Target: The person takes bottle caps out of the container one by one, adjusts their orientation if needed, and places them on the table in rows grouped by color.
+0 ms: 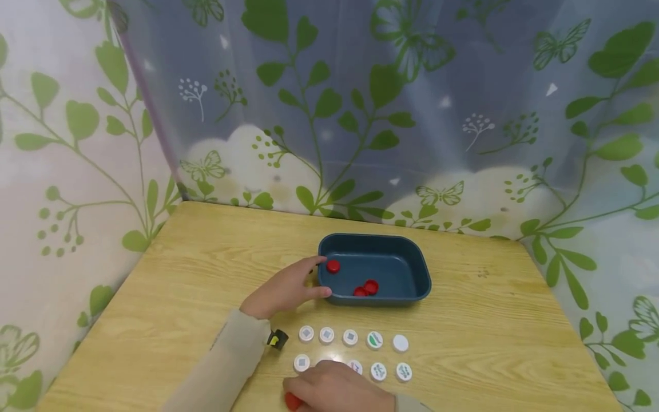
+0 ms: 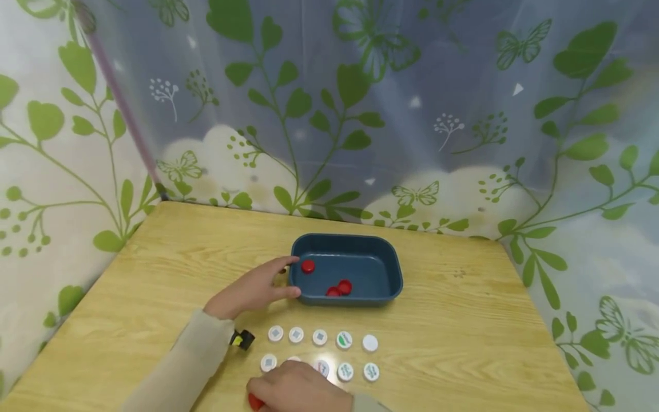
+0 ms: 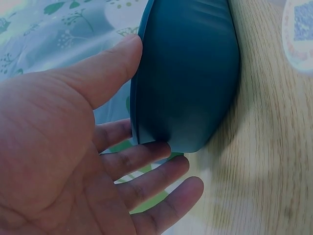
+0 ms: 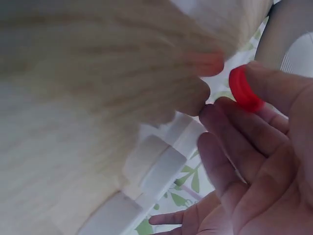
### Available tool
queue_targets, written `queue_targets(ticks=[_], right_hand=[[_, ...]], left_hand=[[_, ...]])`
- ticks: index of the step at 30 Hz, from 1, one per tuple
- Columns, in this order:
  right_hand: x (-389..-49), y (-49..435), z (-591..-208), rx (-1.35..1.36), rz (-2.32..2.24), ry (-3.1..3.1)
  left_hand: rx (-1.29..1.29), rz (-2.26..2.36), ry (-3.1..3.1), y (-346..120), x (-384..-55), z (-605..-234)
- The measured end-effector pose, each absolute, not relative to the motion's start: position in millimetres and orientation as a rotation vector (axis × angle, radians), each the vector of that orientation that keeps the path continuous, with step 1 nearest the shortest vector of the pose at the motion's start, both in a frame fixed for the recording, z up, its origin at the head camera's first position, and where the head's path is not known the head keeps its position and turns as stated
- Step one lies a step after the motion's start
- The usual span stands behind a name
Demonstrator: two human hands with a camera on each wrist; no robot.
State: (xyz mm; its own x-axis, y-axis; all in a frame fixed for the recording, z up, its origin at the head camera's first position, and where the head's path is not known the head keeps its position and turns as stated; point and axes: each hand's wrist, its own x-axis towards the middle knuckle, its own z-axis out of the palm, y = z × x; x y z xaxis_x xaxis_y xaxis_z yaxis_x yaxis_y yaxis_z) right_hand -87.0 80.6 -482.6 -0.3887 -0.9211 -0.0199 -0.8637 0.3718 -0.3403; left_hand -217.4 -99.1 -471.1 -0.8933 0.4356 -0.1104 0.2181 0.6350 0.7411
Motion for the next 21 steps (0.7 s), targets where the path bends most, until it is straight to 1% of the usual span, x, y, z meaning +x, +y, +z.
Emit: queue_targets(ticks=[11, 16, 21], right_hand=[[-86.6, 81.2, -479.1, -1.503, -0.373, 2.435], [-85.3, 81.9, -477.6, -1.527, -0.370, 2.424], [-83.3, 78.9, -478.7, -1.663, -0.296, 2.382]], left_hand=[[0.531, 1.124, 2.569, -97.8, -217.8, -467.8], [0.508, 1.138, 2.549, -97.7, -217.7, -468.4], [0.488, 1.137, 2.535, -98.7, -217.7, -470.1]])
